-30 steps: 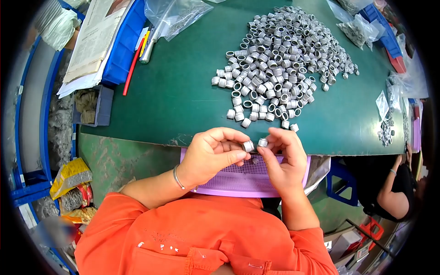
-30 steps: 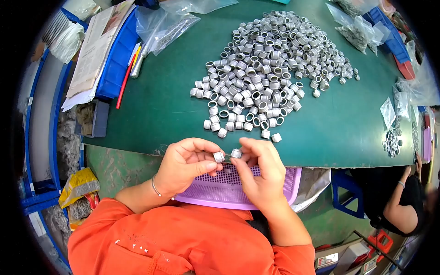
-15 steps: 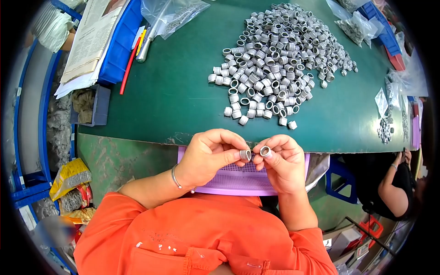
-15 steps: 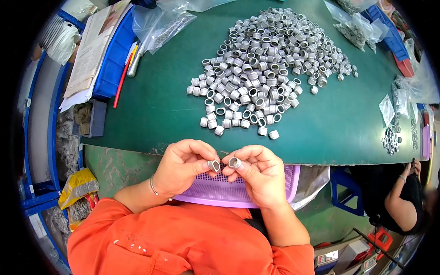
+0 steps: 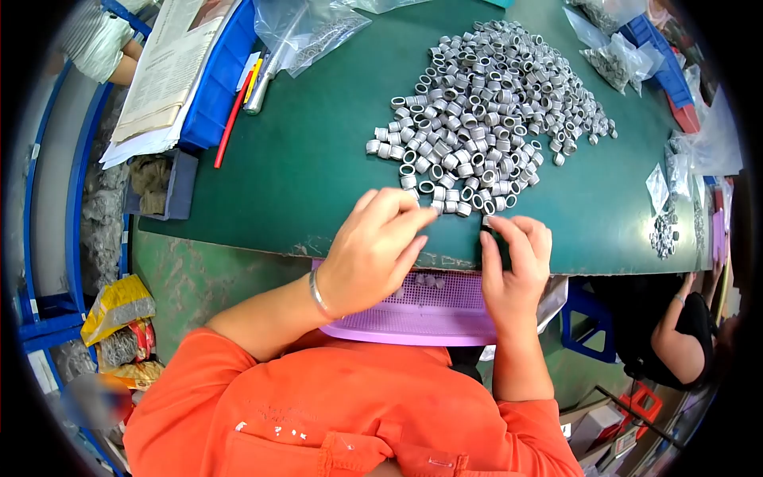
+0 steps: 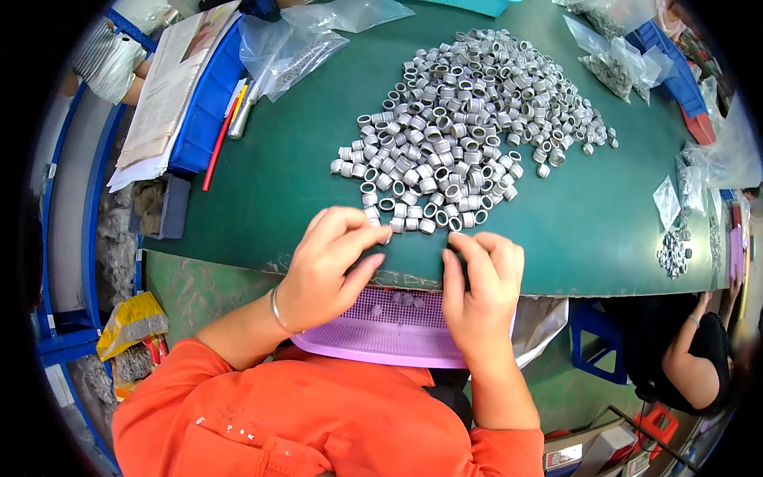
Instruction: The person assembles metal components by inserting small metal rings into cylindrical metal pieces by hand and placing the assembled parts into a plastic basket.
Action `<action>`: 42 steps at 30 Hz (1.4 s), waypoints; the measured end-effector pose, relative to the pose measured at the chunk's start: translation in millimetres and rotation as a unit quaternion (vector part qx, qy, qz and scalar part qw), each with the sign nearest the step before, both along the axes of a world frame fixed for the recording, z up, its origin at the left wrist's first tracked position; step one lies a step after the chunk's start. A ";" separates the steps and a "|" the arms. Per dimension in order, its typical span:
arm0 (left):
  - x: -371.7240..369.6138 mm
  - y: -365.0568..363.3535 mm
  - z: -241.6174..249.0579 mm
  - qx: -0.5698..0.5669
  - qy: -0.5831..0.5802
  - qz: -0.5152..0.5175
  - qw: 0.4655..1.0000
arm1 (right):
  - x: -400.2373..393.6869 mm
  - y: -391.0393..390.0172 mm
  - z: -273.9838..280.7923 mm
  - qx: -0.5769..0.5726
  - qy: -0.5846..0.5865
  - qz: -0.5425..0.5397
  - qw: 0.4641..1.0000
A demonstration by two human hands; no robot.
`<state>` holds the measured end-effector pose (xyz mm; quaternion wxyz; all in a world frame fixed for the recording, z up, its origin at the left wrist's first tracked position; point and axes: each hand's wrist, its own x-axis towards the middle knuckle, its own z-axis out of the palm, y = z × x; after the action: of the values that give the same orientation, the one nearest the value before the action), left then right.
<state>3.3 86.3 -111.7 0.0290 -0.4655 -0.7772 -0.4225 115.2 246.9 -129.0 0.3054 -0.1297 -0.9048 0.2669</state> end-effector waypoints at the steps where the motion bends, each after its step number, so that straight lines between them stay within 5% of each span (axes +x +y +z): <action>1: -1.8 1.9 -0.5 0.002 0.002 0.003 1.000 | -4.4 1.9 1.2 0.034 -0.023 -0.019 0.999; 8: -1.4 -3.1 -11.9 -0.021 0.001 -0.027 0.999 | -0.9 -0.4 0.0 0.095 -0.028 0.030 0.995; 11: 0.9 -8.3 -12.2 0.019 -0.127 -0.031 0.991 | 0.7 -8.6 1.2 -0.035 0.038 0.034 0.998; 14: 4.7 -11.2 -17.3 0.136 -0.413 -0.049 0.899 | 5.9 -11.4 3.1 -0.266 0.029 0.111 0.957; 15: 6.0 -12.6 -15.2 0.135 -0.411 -0.049 0.900 | 6.2 -13.7 2.8 -0.266 0.031 0.111 0.957; 17: 7.1 -15.7 -8.1 0.160 -0.639 -0.056 0.751 | 5.4 -19.8 1.8 -0.588 0.053 0.152 0.793; 21: 10.9 -20.0 -16.8 0.215 -0.723 -0.086 0.651 | 9.6 -19.0 -6.8 -0.736 0.062 0.202 0.643; 37: 13.8 -25.4 -13.0 0.177 -0.707 -0.098 0.678 | 12.8 -17.3 -8.3 -0.796 0.028 0.178 0.578; 42: 13.7 -24.4 -11.9 0.197 -0.734 -0.081 0.644 | 12.8 -19.4 -8.5 -0.794 0.030 0.168 0.584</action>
<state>17.0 61.9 -123.6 -0.4942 -0.0468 -0.4011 -0.7699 127.9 227.5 -137.4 0.0581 -0.1578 -0.3289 0.9293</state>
